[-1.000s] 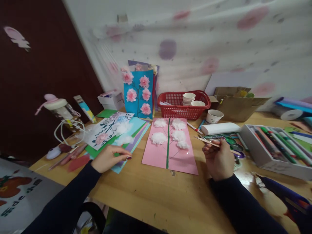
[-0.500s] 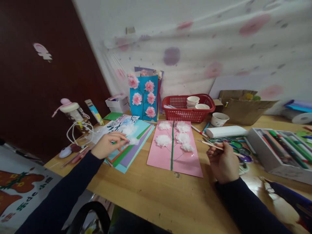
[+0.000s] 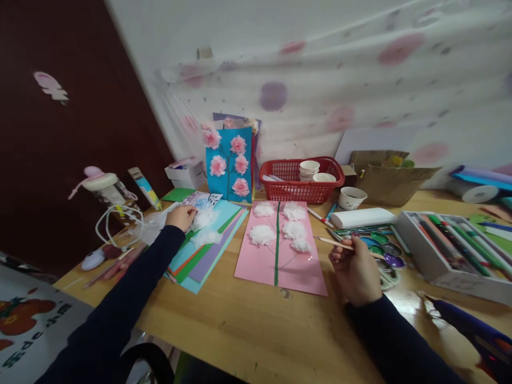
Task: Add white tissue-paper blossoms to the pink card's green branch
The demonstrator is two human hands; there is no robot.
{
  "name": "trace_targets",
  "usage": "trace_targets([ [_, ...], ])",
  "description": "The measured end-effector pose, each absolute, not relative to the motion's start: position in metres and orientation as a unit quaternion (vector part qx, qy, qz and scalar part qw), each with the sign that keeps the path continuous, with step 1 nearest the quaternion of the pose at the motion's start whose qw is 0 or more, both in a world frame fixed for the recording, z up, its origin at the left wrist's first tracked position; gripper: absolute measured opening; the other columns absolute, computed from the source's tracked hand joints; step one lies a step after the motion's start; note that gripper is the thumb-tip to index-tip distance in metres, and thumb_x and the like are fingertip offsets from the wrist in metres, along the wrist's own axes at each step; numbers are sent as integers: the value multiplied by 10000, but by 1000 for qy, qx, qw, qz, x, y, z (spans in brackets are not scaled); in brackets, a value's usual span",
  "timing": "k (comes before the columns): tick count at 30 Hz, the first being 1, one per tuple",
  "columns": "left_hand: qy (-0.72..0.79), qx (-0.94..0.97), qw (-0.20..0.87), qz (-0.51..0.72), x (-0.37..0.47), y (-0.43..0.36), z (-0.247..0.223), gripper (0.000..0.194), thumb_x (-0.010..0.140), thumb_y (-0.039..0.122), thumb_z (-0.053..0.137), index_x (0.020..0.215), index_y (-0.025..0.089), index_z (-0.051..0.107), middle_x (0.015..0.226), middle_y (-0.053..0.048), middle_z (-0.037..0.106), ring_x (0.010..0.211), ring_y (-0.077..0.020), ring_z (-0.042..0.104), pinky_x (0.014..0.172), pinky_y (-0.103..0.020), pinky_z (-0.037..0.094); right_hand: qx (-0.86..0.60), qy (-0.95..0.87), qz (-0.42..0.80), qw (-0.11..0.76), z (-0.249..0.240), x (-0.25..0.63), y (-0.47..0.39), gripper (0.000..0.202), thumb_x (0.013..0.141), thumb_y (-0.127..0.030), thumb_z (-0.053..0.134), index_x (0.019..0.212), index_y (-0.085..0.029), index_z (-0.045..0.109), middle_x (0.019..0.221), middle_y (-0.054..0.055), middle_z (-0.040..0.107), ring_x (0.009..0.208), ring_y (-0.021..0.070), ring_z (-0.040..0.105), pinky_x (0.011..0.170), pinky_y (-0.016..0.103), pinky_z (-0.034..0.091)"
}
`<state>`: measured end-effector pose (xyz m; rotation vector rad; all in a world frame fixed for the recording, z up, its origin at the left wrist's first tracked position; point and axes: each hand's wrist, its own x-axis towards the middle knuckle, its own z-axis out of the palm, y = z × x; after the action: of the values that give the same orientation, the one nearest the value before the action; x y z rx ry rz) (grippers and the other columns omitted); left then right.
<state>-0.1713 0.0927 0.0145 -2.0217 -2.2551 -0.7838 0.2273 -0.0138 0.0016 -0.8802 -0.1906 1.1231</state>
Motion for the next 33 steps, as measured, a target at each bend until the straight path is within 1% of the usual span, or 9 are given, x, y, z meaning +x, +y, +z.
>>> trace_targets([
  [4, -705, -632, -38, -319, -154, 82, 26, 302, 788, 272, 523, 937, 90, 712, 903, -132, 744, 835, -243, 684, 787, -324, 522, -411, -109, 502, 753, 1, 225, -14, 187, 685, -247, 597, 539, -163, 517, 390, -52, 491, 354, 54, 461, 356, 135, 378],
  [7, -649, -651, -118, -376, -115, 64, 32, 344, 819, 393, 529, 894, 122, 728, 875, -87, 754, 724, -176, 687, 702, -256, 549, -423, -166, 483, 748, -1, 223, -15, 222, 655, -319, 652, 548, -161, 540, 387, -22, 528, 354, 76, 489, 351, 155, 390],
  [10, -506, -632, -317, -494, -62, 41, 34, 322, 718, 418, 683, 810, 118, 752, 785, -95, 751, 669, -175, 670, 685, -277, 555, -422, -231, 480, 734, -2, 220, -18, 286, 634, -396, 703, 567, -156, 562, 415, 6, 569, 368, 99, 521, 355, 179, 411],
  [12, -450, -624, -401, -498, -28, 25, 31, 289, 651, 391, 754, 751, 120, 757, 695, -83, 738, 618, -167, 656, 636, -270, 549, -417, -266, 484, 722, -3, 217, -21, 321, 654, -438, 705, 580, -161, 560, 420, 5, 573, 360, 104, 523, 354, 188, 414],
  [15, -386, -620, -494, -472, 8, 7, 24, 247, 631, 353, 777, 723, 125, 757, 700, -80, 735, 620, -165, 655, 625, -274, 547, -412, -299, 493, 706, -4, 212, -25, 353, 697, -478, 680, 589, -171, 543, 407, -3, 566, 335, 102, 510, 347, 188, 404],
  [18, -351, -619, -528, -464, 23, -2, 13, 200, 595, 307, 804, 661, 128, 743, 707, -74, 728, 656, -162, 651, 641, -264, 535, -408, -310, 502, 696, -5, 209, -28, 369, 714, -492, 667, 581, -172, 540, 396, -5, 559, 331, 98, 502, 348, 188, 407],
  [21, -360, -592, -561, -454, 24, -4, 1, 186, 553, 270, 823, 622, 128, 725, 646, -50, 712, 608, -142, 637, 613, -249, 524, -406, -315, 511, 689, -4, 208, -29, 370, 700, -489, 684, 572, -169, 547, 389, -5, 555, 334, 98, 500, 344, 188, 410],
  [28, -368, -536, -625, -431, 21, -5, -11, 217, 514, 214, 838, 623, 127, 671, 669, -47, 730, 626, -145, 682, 663, -254, 546, -415, -296, 516, 688, -3, 208, -28, 340, 682, -451, 685, 551, -174, 536, 375, -10, 540, 311, 94, 476, 327, 190, 389],
  [33, -368, -505, -653, -429, 21, -6, -9, 414, 505, 215, 864, 828, 134, 618, 646, -19, 724, 611, -154, 693, 660, -262, 538, -432, -300, 509, 682, -4, 208, -28, 336, 698, -435, 662, 539, -174, 524, 363, -13, 519, 304, 91, 468, 313, 182, 377],
])
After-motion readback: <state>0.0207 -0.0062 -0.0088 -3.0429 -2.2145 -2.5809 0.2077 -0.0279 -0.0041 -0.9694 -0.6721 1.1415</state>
